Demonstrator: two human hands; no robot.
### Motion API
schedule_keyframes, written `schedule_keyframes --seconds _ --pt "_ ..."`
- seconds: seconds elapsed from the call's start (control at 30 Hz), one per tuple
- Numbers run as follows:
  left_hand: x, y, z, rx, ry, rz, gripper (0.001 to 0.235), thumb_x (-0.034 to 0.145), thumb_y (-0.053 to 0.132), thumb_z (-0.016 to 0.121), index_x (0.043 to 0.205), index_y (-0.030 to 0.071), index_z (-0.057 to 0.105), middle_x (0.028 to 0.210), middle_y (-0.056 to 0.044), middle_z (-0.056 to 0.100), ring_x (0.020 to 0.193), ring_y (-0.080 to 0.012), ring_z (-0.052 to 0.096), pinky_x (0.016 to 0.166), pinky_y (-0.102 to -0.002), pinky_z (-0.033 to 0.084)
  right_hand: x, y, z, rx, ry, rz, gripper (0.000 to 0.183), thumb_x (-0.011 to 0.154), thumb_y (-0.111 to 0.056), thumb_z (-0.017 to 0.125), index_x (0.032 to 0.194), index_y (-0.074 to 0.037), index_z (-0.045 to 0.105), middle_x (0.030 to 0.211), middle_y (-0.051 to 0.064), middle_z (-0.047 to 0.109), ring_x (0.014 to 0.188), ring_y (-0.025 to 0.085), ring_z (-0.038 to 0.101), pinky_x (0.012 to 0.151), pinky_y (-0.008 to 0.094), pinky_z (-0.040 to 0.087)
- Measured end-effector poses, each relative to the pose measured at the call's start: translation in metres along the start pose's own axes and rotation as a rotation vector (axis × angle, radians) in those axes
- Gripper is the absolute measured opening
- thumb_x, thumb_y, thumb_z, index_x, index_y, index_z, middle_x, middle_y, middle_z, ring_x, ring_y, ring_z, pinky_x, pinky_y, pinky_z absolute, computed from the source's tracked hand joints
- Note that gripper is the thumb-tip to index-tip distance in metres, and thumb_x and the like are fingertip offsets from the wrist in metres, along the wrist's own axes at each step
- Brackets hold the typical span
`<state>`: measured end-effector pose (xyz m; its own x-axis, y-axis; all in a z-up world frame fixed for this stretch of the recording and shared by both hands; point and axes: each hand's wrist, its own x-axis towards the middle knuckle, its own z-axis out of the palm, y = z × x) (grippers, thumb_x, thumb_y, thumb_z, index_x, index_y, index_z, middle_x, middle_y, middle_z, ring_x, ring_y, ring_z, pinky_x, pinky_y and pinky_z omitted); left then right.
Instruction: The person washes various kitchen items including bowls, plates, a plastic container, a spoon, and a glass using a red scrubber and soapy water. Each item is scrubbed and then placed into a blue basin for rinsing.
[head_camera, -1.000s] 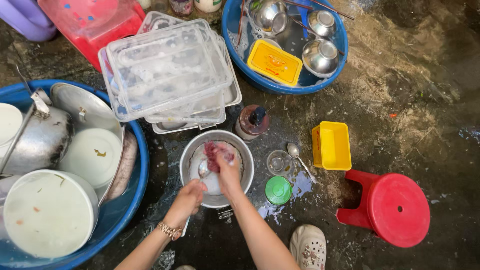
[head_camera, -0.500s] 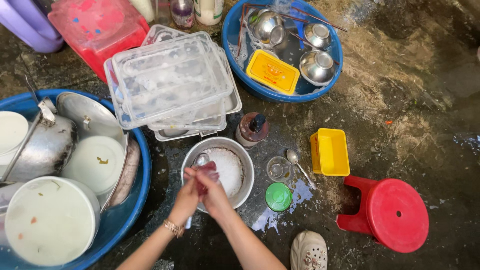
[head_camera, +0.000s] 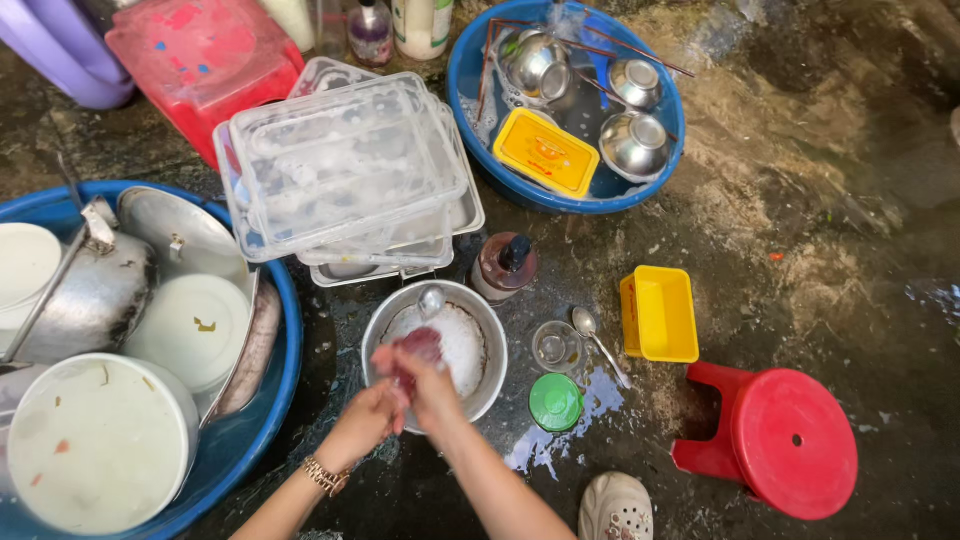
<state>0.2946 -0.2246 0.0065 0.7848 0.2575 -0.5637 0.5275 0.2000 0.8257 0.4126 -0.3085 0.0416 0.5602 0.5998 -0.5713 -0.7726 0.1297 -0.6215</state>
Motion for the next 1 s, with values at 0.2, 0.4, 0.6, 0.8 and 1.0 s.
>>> schedule_keyframes --seconds 0.2,0.4,0.6,0.8,1.0 --pt "-0.032 -0.014 -0.008 -0.004 -0.082 -0.064 0.03 0.106 0.027 0.044 0.096 0.006 0.063 0.058 -0.001 0.055 0.046 -0.0102 0.044 0.043 -0.026 0.034 0.07 -0.037 -0.046 -0.257 0.002 -0.217 0.038 0.085 -0.003 0.071 0.121 0.001 0.061 0.095 0.013 0.074 0.072 0.019 0.076 0.059 0.031 0.062" --pt "-0.053 0.032 -0.049 0.152 0.044 0.06 0.026 0.101 0.018 0.046 0.09 0.007 0.067 0.055 -0.001 0.054 0.048 -0.0109 0.048 0.047 -0.028 0.041 0.057 -0.02 -0.075 -0.55 0.203 -0.29 0.031 0.103 -0.017 0.064 0.097 0.013 0.066 0.066 0.017 0.065 0.044 0.021 0.06 0.038 0.033 0.042" --pt "0.006 0.147 -0.049 0.398 0.233 0.513 0.027 0.101 0.021 0.049 0.103 0.009 0.073 0.064 0.0 0.057 0.056 -0.0096 0.052 0.053 -0.026 0.045 0.056 0.004 -0.085 -0.595 0.012 -0.052 0.022 0.087 -0.003 0.06 0.109 -0.007 0.063 0.081 0.014 0.072 0.059 0.017 0.069 0.053 0.032 0.056" --pt "0.122 0.264 0.007 -0.022 0.011 0.624 0.06 0.105 0.035 0.048 0.156 0.014 0.025 0.142 -0.009 0.054 0.116 -0.0143 0.064 0.091 -0.028 0.054 0.051 0.039 -0.103 -0.772 -0.078 -0.103 0.05 0.076 -0.006 0.079 0.125 -0.002 0.067 0.104 0.009 0.077 0.093 0.016 0.072 0.085 0.03 0.058" --pt "0.034 0.203 -0.043 0.306 0.279 0.7 0.041 0.094 0.02 0.066 0.133 0.01 0.061 0.147 -0.014 0.053 0.11 -0.02 0.069 0.083 -0.032 0.056 0.051 0.014 -0.101 -1.266 -0.018 -0.427 0.062 0.079 -0.023 0.083 0.134 -0.005 0.06 0.126 0.018 0.067 0.114 0.03 0.065 0.101 0.039 0.052"
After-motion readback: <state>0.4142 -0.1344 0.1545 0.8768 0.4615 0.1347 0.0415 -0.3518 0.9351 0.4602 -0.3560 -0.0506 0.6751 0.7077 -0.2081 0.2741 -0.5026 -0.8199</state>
